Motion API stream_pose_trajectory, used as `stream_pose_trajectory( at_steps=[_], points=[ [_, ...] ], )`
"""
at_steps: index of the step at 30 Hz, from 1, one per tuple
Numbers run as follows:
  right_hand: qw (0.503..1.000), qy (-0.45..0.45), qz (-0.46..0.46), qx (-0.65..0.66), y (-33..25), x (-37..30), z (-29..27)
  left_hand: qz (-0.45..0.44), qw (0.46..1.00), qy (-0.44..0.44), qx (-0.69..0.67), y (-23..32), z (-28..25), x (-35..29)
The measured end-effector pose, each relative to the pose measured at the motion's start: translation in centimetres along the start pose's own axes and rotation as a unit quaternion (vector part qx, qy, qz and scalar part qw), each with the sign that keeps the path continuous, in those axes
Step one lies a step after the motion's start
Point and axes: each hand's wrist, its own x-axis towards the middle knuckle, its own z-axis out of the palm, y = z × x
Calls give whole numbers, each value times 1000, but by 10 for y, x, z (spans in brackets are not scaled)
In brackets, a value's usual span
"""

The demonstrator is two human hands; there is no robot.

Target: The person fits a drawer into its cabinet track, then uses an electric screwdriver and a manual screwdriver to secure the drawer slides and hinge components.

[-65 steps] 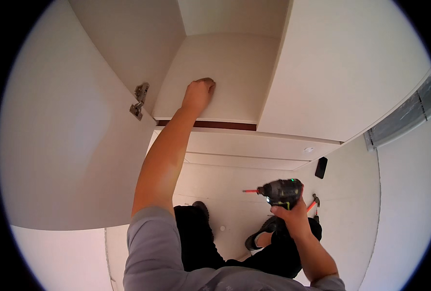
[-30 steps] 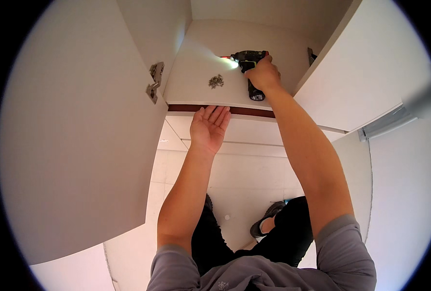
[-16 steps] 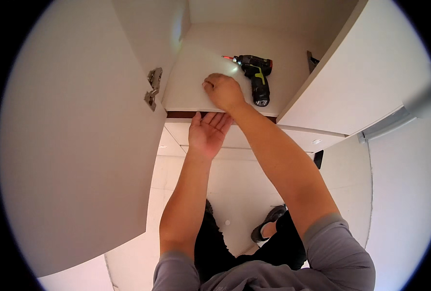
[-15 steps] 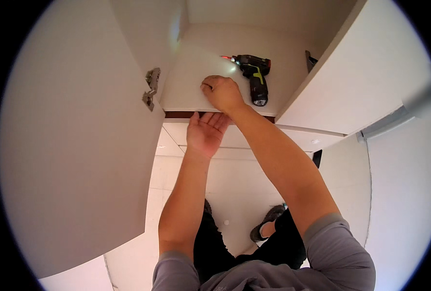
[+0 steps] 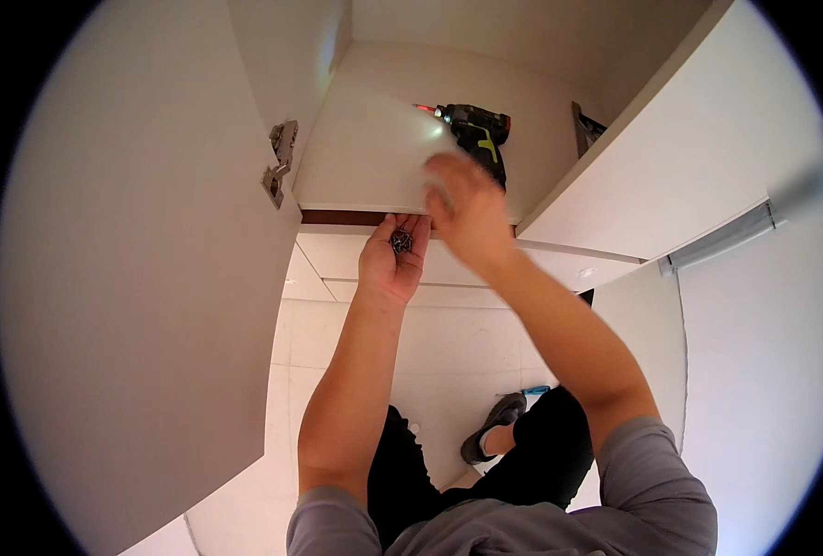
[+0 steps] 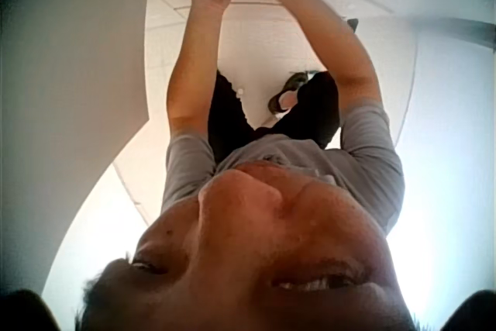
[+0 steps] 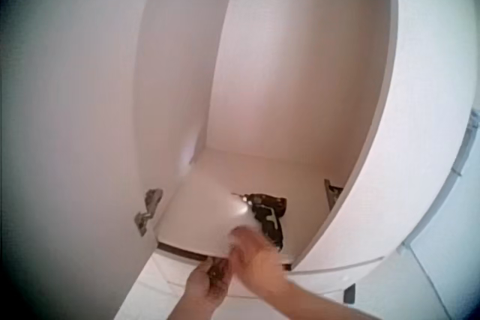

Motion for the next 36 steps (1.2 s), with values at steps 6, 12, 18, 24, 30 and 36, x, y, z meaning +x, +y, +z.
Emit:
stream_pose_trajectory(
  at_steps=[6,12,18,24,30,36],
  points=[
    [928,-121,288,-202,56,40,-13,-44,997,14,58,0,-24,-5],
    [924,-98,363,-73,62,36,-5,-76,988,10,131,6,-10,-65],
    [810,36,339,478,-34,-39,-83,-50,970,15,239,19,-24,-199],
    [590,-125,456,655,-109,-216,-169,58,969,119,210,58,-120,-320],
    [517,-124,578,619,-135,-366,-228,252,896,243,272,148,-181,-330],
    [541,22,546,639,-148,-423,-303,353,824,173,408,124,-110,-337]
  ],
)
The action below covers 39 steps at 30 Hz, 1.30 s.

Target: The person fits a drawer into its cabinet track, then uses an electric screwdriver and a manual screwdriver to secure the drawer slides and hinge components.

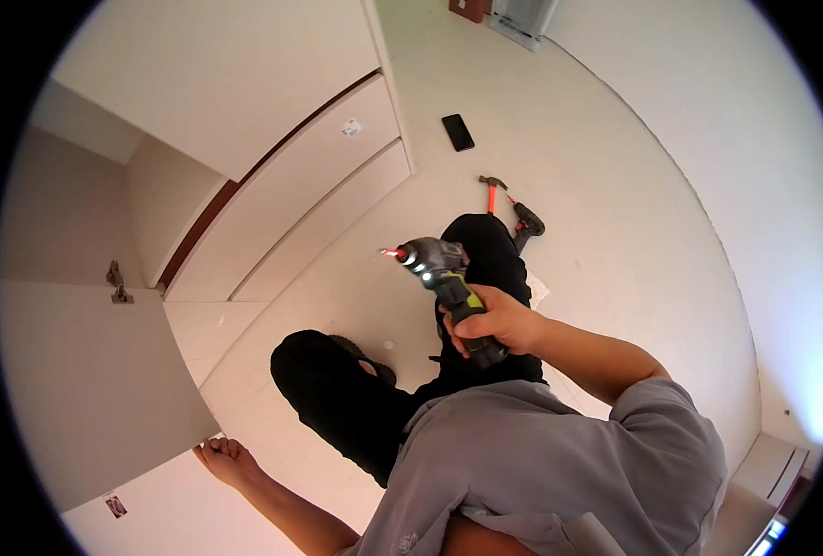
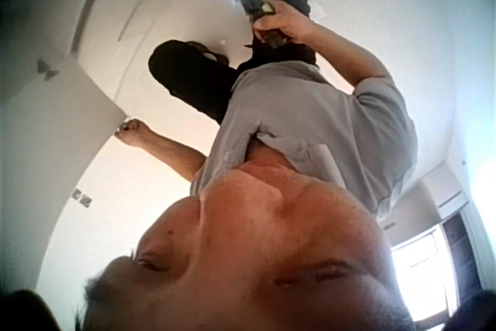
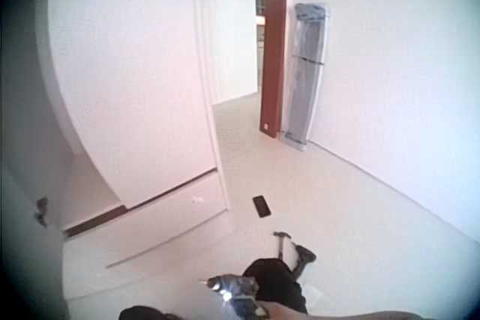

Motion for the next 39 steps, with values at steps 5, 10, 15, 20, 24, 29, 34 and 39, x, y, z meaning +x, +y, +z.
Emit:
stream_pose_trajectory(
  at_steps=[5,10,15,20,24,29,34,39],
  points=[
    [998,33,-33,32,-3,-39,-9,-39,999,-5,6,-7,29,-33],
    [999,17,-40,20,1,-49,-19,-78,979,-180,58,-29,142,-125],
    [997,22,-75,28,-1,-46,-10,-154,914,-373,49,-58,251,-103],
    [969,132,-183,-106,-10,-54,-29,-282,861,-423,23,-78,267,-116],
    [905,222,-325,-163,-40,-31,-26,-339,841,-419,49,-101,268,-97],
    [907,114,-404,29,-79,26,-37,-377,811,-430,125,-139,297,-80],
    [893,215,-321,232,-88,130,-7,-418,759,-447,225,-172,348,-51],
    [916,266,-105,282,-82,166,4,-503,671,-449,308,-196,370,-49]
  ],
)
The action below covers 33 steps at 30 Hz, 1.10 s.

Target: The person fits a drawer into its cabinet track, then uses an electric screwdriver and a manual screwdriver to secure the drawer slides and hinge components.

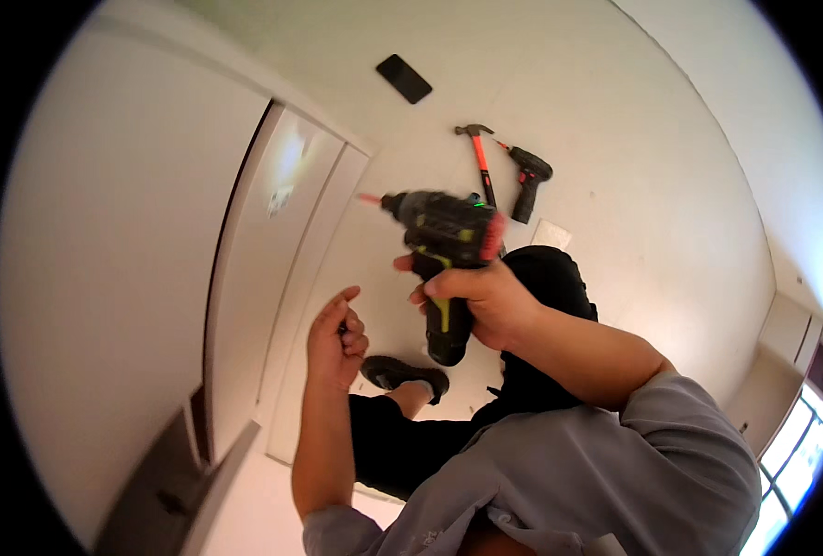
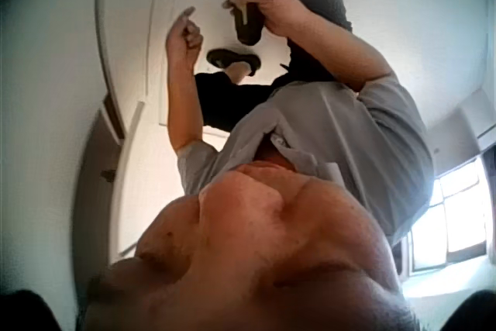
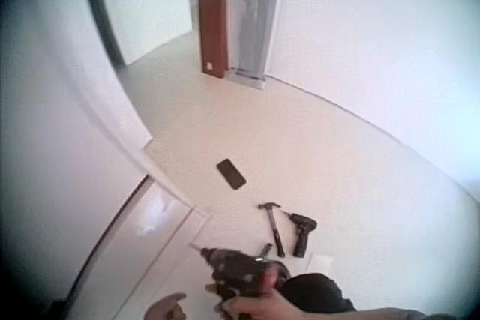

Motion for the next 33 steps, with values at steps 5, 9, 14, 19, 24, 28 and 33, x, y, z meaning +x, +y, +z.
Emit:
stream_pose_trajectory(
  at_steps=[5,9,14,19,24,28,33],
  points=[
    [997,66,29,-21,15,26,18,-117,991,0,-60,0,2,-31],
    [980,195,42,7,9,35,43,-225,969,-47,-95,55,21,-89],
    [937,309,71,150,-15,-8,125,-288,955,-58,-46,170,18,-169],
    [910,396,73,-98,-87,-55,195,-329,937,-120,5,281,-1,-165],
    [810,522,66,-261,-66,-146,161,-296,931,-213,21,366,-3,-161],
    [749,632,92,-174,8,-311,109,-257,930,-246,94,315,34,-207],
    [735,668,101,-61,80,-426,118,-231,919,-283,146,299,121,-198]
  ],
)
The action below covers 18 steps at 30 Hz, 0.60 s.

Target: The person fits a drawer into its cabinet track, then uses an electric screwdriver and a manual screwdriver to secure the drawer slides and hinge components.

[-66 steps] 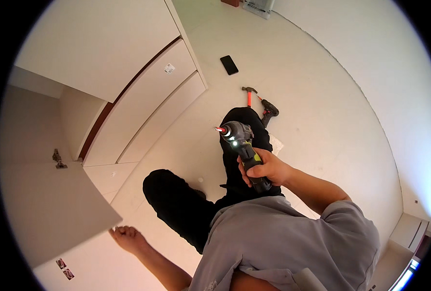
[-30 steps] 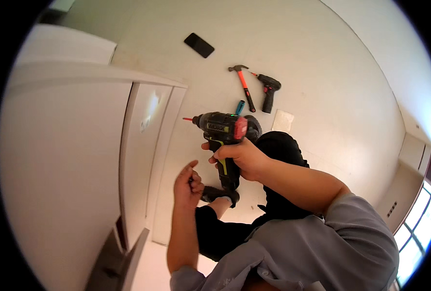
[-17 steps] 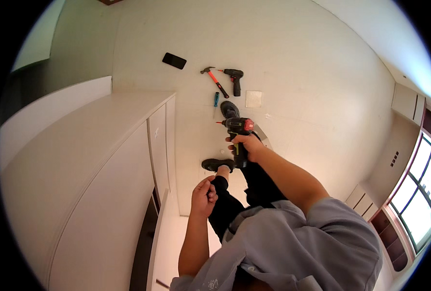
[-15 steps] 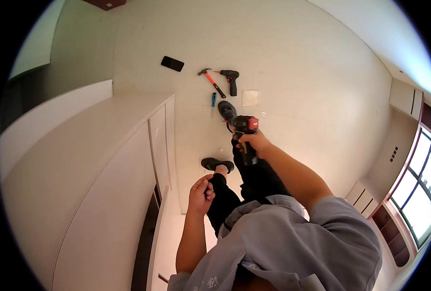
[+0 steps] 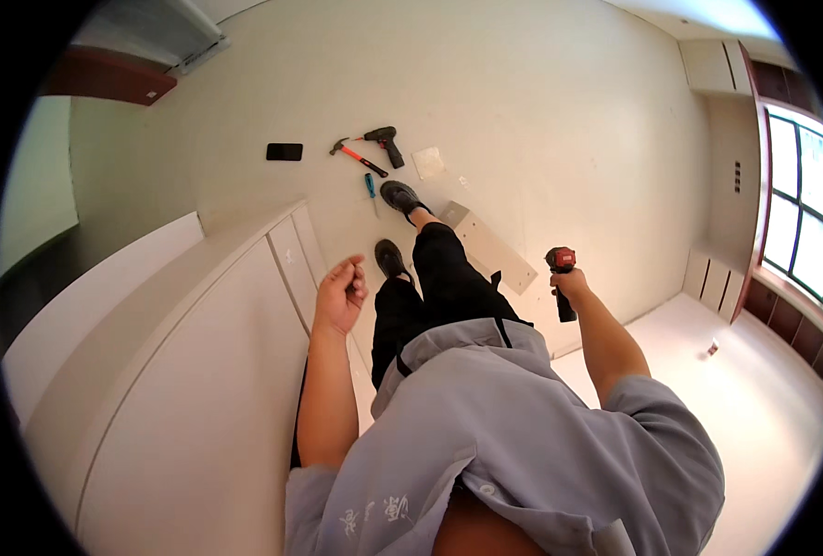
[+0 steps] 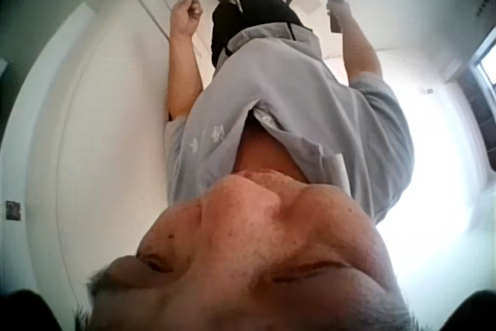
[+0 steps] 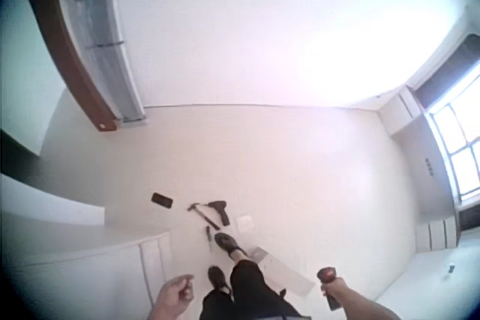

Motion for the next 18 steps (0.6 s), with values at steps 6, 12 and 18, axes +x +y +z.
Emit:
stream_pose_trajectory(
  at_steps=[6,12,18],
  points=[
    [994,-16,55,93,130,-82,-16,-55,997,18,60,-21,16,0],
    [991,-20,33,131,179,-106,-21,-90,986,55,132,-53,36,12],
    [984,-6,21,175,205,-107,-31,-99,980,39,166,-77,44,18]
  ],
)
